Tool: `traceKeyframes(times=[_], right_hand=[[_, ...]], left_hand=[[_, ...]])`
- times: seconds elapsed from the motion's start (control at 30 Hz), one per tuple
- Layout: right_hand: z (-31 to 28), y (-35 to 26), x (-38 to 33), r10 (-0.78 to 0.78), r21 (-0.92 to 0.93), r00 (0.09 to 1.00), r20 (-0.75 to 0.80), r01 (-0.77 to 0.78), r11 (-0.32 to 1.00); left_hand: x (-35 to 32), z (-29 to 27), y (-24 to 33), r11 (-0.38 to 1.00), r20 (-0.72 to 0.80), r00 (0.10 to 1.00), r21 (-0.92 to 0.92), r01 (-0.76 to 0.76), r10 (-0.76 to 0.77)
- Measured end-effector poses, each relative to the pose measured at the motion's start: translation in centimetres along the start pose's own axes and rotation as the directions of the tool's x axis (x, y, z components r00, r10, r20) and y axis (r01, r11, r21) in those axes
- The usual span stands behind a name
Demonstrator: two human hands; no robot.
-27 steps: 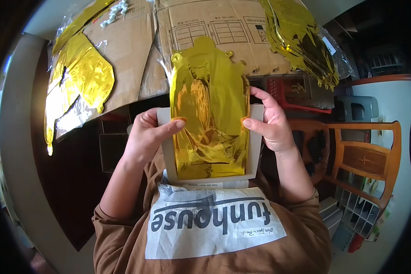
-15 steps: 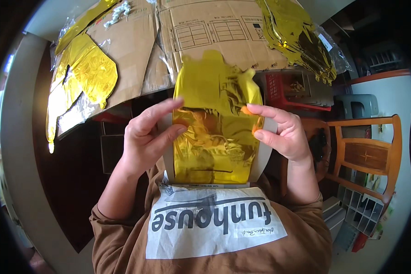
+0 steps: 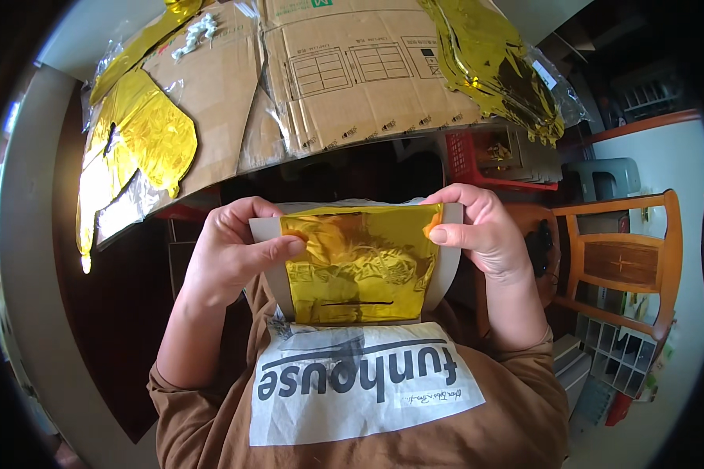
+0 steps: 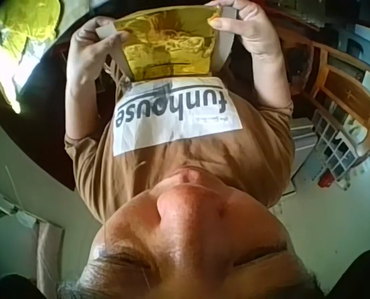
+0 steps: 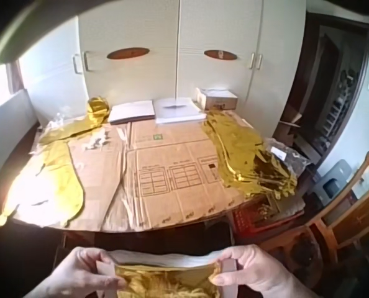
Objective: Folding gold foil balloons and inserting them into cardboard packaging sleeves.
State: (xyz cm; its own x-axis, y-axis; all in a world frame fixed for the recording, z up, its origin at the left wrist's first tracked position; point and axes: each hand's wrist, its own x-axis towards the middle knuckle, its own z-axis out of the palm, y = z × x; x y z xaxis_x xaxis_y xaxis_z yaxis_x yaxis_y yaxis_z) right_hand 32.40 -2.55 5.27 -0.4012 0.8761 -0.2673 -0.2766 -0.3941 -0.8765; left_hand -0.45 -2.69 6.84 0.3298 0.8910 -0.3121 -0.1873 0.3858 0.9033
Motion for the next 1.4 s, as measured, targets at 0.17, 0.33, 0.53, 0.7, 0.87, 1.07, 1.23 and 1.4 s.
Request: traceKeyframes(times=[0.17,0.33,0.53,0.7,0.87,1.07,1.23,1.4], right_hand=[[-0.1,0.5,0.8,0.012,0.127,1.0,0.016,-0.013,0.992],[0.0,1.4,1.6,-0.071,-0.033,0.997,-0.027,0.07,0.997],[-0.4,3.6,3.0,-0.175,-0.216,0.983,-0.05,0.16,0.963],[0.5,3.7,3.5,-0.137,-0.154,0.991,-0.002,0.136,0.979],[-0.7,4.4,5.0,-0.093,-0.204,0.996,0.013,0.093,0.975],[-1.3,3.8,6.9,-0.067,-0.163,0.998,0.008,0.068,0.984],[-2.0,1.5,8.5,-0.006,-0.145,0.997,0.075,0.017,0.989],[-2.2,1.3,9.3,0.006,-0.137,0.997,0.075,0.004,0.991]], left_hand=[[-0.1,-0.4,-1.2,0.989,0.0,0.989,-0.007,-0.147,0.147],[0.4,0.5,-2.5,0.977,-0.048,0.978,-0.051,-0.208,0.205],[1.4,-0.3,-4.6,0.987,-0.15,0.977,0.073,-0.143,0.153],[1.9,-0.7,-4.6,0.984,-0.188,0.971,0.129,-0.125,0.149],[2.5,-1.0,-3.5,0.994,-0.13,0.988,0.078,-0.077,0.086],[3.6,-1.9,-3.1,0.995,-0.067,0.998,-0.1,0.01,-0.016],[4.8,-2.1,-1.8,0.998,-0.056,0.997,-0.043,0.045,-0.048],[5.6,-2.3,-1.5,1.0,-0.054,0.998,0.007,0.025,-0.024]])
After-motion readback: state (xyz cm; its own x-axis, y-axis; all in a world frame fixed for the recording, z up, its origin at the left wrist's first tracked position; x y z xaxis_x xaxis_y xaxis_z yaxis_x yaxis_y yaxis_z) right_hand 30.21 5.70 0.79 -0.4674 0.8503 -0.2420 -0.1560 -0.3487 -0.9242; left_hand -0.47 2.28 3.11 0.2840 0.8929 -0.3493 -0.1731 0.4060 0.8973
